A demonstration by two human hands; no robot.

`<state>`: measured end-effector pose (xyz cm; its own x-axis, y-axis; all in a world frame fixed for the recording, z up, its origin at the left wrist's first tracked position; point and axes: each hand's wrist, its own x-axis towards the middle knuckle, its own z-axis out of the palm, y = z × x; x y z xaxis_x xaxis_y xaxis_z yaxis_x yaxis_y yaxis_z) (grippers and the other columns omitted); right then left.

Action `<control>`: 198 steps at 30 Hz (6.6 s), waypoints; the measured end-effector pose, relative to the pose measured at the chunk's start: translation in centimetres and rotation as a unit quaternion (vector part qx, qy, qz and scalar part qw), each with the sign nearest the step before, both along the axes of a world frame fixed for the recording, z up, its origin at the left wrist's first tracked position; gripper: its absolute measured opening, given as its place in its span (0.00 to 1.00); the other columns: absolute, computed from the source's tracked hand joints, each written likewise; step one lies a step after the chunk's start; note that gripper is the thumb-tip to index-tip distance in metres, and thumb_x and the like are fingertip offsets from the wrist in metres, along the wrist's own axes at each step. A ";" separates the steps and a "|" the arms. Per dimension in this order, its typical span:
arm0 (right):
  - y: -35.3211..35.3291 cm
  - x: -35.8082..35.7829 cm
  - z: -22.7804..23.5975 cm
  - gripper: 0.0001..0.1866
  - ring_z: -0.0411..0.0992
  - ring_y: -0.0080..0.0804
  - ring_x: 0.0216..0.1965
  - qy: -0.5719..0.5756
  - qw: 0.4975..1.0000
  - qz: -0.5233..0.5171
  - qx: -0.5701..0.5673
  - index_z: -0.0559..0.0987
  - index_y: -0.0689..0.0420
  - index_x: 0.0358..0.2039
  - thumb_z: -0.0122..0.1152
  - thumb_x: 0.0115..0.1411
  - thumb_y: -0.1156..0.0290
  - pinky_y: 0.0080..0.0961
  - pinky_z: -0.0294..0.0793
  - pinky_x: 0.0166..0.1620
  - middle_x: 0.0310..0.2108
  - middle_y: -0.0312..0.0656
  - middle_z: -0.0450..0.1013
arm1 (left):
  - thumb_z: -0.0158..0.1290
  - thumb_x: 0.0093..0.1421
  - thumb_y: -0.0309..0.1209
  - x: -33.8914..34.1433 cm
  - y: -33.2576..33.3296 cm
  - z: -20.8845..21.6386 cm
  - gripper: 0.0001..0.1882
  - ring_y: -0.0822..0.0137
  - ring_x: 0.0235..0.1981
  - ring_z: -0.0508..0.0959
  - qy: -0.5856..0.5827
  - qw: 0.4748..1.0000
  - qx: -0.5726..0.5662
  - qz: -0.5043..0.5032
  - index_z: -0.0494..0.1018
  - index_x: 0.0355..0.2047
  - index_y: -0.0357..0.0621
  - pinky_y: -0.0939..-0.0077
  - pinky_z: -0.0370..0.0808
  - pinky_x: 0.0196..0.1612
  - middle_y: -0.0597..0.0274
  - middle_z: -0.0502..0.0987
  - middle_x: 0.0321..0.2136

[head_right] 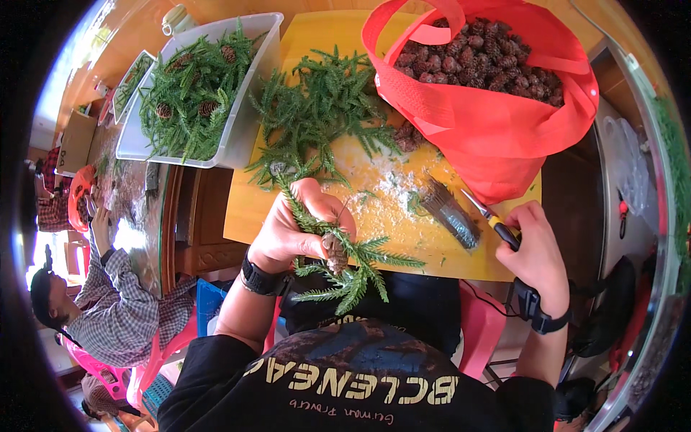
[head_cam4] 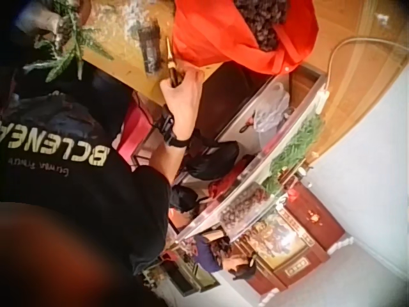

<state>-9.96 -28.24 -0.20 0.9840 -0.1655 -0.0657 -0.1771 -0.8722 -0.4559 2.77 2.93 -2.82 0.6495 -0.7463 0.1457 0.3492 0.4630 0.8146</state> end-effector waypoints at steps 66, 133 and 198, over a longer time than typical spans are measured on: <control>7.3 2.3 5.4 0.13 0.67 0.33 0.20 -0.071 0.985 0.107 0.118 0.62 0.62 0.21 0.60 0.45 0.76 0.22 0.63 0.27 0.19 0.44 0.65 | 0.60 0.42 0.18 -0.8 -2.1 2.7 0.13 0.55 0.32 0.77 -0.514 0.739 0.297 0.318 0.72 0.31 0.37 0.71 0.74 0.37 0.53 0.76 0.30; 9.0 6.2 6.5 0.11 0.70 0.33 0.37 -0.276 0.880 0.385 0.018 0.75 0.51 0.32 0.62 0.46 0.71 0.31 0.67 0.39 0.29 0.32 0.69 | 0.61 0.47 0.19 -1.3 -1.1 3.0 0.14 0.77 0.32 0.75 0.018 0.993 0.096 -0.062 0.68 0.32 0.39 0.81 0.72 0.37 0.65 0.75 0.30; 8.9 5.8 8.9 0.11 0.65 0.42 0.46 -0.184 0.898 0.397 -0.041 0.72 0.57 0.22 0.65 0.38 0.69 0.42 0.62 0.46 0.35 0.36 0.70 | 0.63 0.45 0.22 -3.4 -1.7 5.7 0.12 0.71 0.33 0.77 -0.346 0.893 0.284 0.048 0.73 0.30 0.39 0.76 0.73 0.38 0.62 0.77 0.31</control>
<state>-4.12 -19.39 8.74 0.7469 0.6079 0.2696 0.6649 -0.6904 -0.2851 -0.66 1.24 2.88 0.6152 -0.7736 0.1521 -0.3477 -0.0931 0.9330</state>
